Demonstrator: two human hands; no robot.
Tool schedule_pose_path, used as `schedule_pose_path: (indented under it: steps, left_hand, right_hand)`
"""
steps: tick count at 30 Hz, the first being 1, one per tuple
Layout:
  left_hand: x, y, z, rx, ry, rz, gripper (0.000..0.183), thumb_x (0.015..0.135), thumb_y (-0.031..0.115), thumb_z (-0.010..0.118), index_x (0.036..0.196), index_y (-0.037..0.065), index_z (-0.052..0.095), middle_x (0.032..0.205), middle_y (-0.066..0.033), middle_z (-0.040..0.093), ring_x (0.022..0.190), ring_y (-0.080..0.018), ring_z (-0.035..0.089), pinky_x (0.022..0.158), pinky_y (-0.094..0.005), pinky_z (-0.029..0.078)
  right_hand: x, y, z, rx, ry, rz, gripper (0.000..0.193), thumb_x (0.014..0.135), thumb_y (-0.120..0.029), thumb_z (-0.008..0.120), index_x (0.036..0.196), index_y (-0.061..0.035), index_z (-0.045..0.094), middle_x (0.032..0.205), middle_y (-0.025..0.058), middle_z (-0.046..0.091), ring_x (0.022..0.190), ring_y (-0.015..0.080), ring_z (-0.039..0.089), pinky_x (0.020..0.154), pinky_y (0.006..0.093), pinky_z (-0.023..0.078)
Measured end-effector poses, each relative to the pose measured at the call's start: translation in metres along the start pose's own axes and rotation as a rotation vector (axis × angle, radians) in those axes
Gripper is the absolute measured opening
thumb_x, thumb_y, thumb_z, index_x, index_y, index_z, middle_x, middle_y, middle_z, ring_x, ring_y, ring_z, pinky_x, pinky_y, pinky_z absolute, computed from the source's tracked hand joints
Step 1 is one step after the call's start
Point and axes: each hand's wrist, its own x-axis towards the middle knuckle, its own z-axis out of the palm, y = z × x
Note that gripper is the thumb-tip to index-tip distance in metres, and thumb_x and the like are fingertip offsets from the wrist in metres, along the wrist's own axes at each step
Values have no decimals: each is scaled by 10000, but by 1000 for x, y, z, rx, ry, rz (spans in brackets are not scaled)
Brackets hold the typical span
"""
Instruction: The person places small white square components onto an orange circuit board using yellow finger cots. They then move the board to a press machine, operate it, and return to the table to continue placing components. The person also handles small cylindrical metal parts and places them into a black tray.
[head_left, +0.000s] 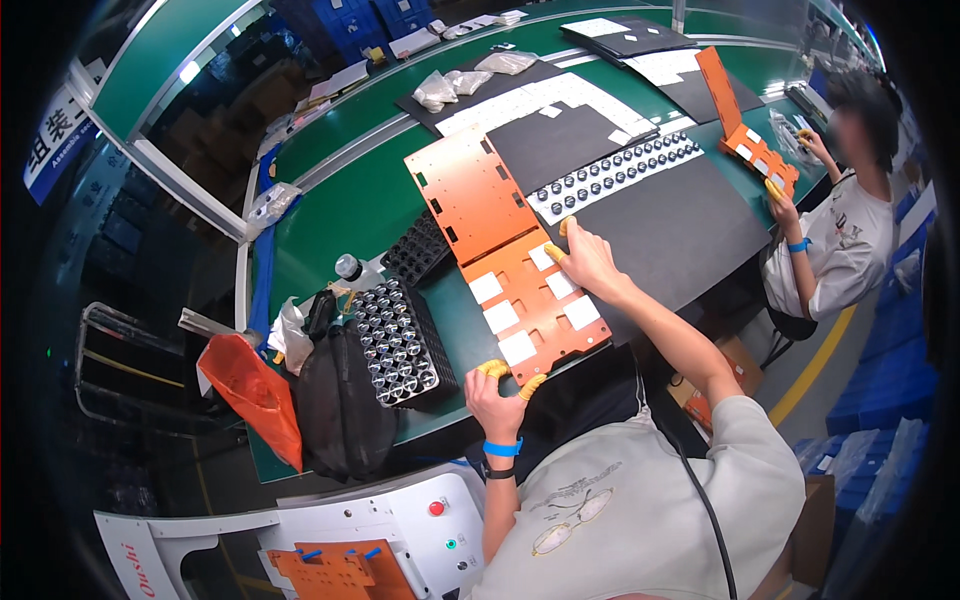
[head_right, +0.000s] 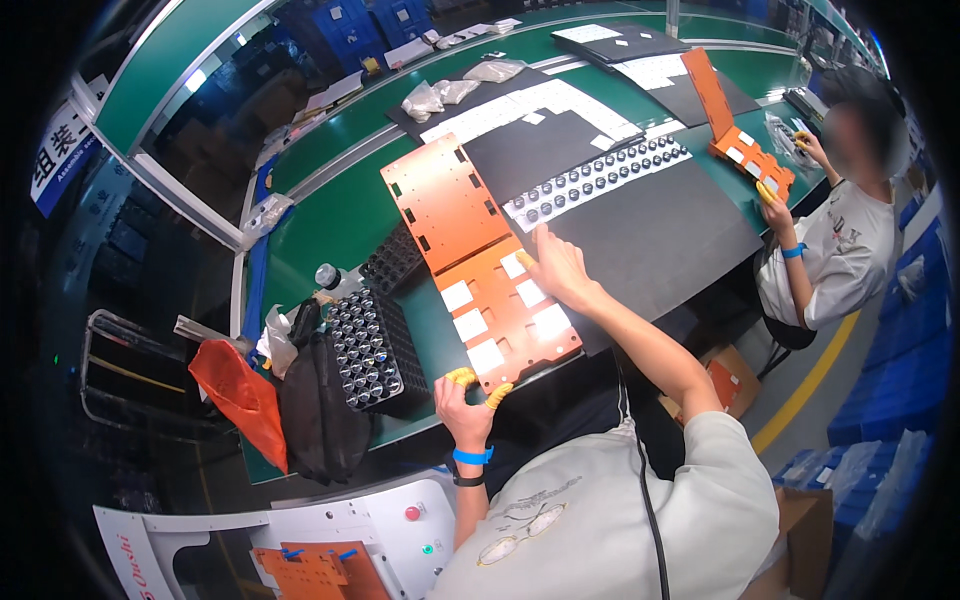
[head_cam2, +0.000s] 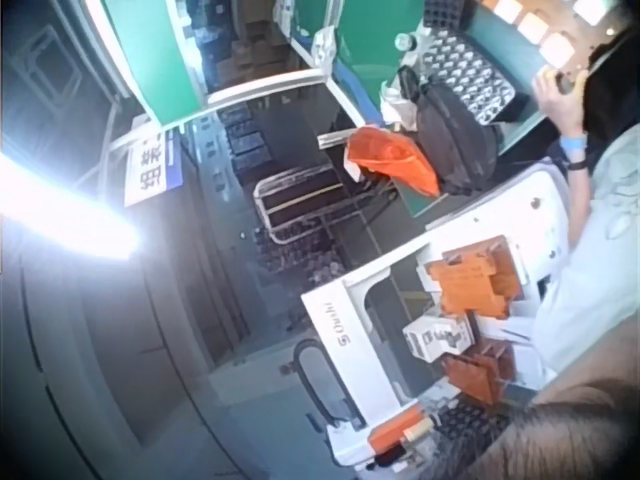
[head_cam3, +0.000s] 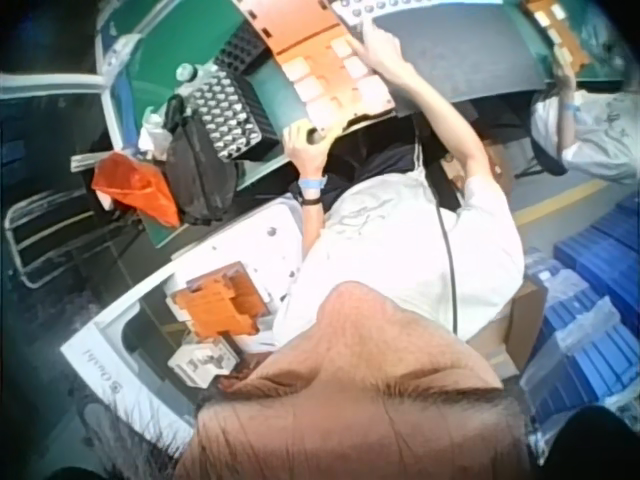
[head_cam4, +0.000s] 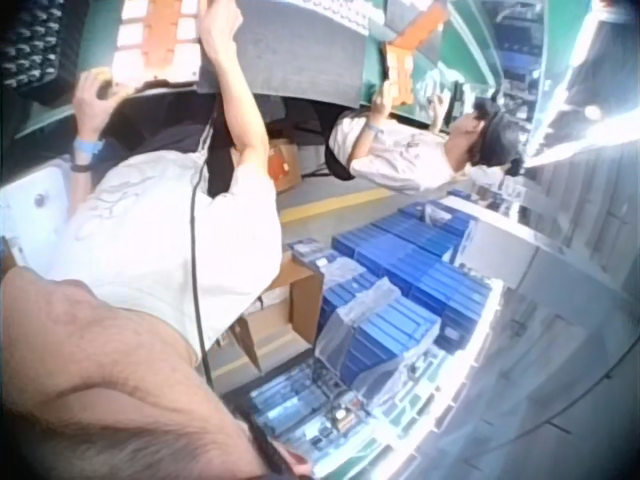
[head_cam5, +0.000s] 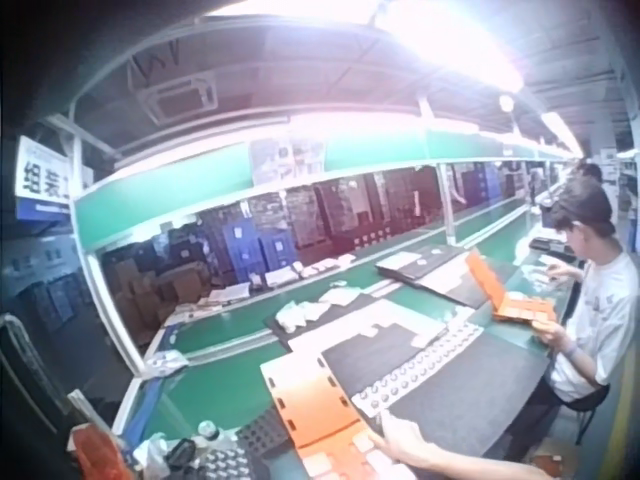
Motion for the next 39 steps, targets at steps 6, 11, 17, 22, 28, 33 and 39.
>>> schedule_pose_path:
  steps: [6, 11, 17, 22, 28, 33, 39]
  left_hand:
    - [0, 1, -1, 20, -3, -3, 564, 615, 472, 899, 847, 16, 662, 874, -100, 629, 896, -325, 569, 778, -434, 470]
    - [0, 1, 0, 39, -1, 24, 587, 631, 501, 883, 855, 7, 658, 882, -105, 627, 902, -330, 565, 783, -435, 469]
    - [-3, -1, 1, 1, 3, 9, 579, 613, 488, 900, 870, 19, 678, 896, -102, 639, 917, -329, 572, 813, -442, 478]
    - [1, 1, 1, 9, -18, 56, 587, 639, 454, 904, 897, 0, 636, 881, -117, 628, 894, -338, 569, 792, -435, 482]
    - [-3, 1, 4, 24, -11, 30, 617, 632, 479, 902, 904, -8, 637, 891, -124, 631, 920, -343, 571, 804, -441, 486]
    - [-2, -3, 7, 57, -12, 54, 640, 631, 509, 893, 903, -12, 637, 907, -125, 637, 937, -354, 572, 816, -451, 486]
    - [-3, -5, 9, 68, -7, 75, 680, 633, 558, 870, 916, -20, 648, 916, -134, 641, 920, -367, 570, 810, -460, 482]
  right_hand:
    - [-5, 2, 14, -12, -76, 79, 355, 996, -335, 547, 921, 10, 586, 755, 227, 677, 768, 444, 665, 719, 546, 496]
    - [-7, 5, 18, -63, -41, 37, 344, 1006, -307, 538, 897, 14, 597, 757, 243, 668, 758, 451, 660, 689, 545, 495]
    - [-3, 4, 12, 28, -28, 15, 333, 994, -295, 569, 874, 15, 602, 752, 250, 659, 760, 448, 660, 677, 536, 504]
    - [-2, 9, -22, 103, 27, -109, 278, 963, -299, 627, 865, -40, 619, 701, 201, 654, 715, 425, 651, 637, 508, 503]
    - [25, 141, -82, -332, 56, 8, 161, 888, -182, 653, 962, -50, 597, 794, 183, 690, 787, 380, 697, 680, 485, 546]
    - [60, 274, -145, -757, 355, 25, 284, 968, -336, 591, 957, -52, 595, 669, 146, 676, 637, 330, 695, 568, 440, 540]
    - [55, 293, -153, -793, 365, -397, 226, 944, -271, 607, 810, -91, 583, 623, 78, 636, 640, 254, 682, 597, 390, 522]
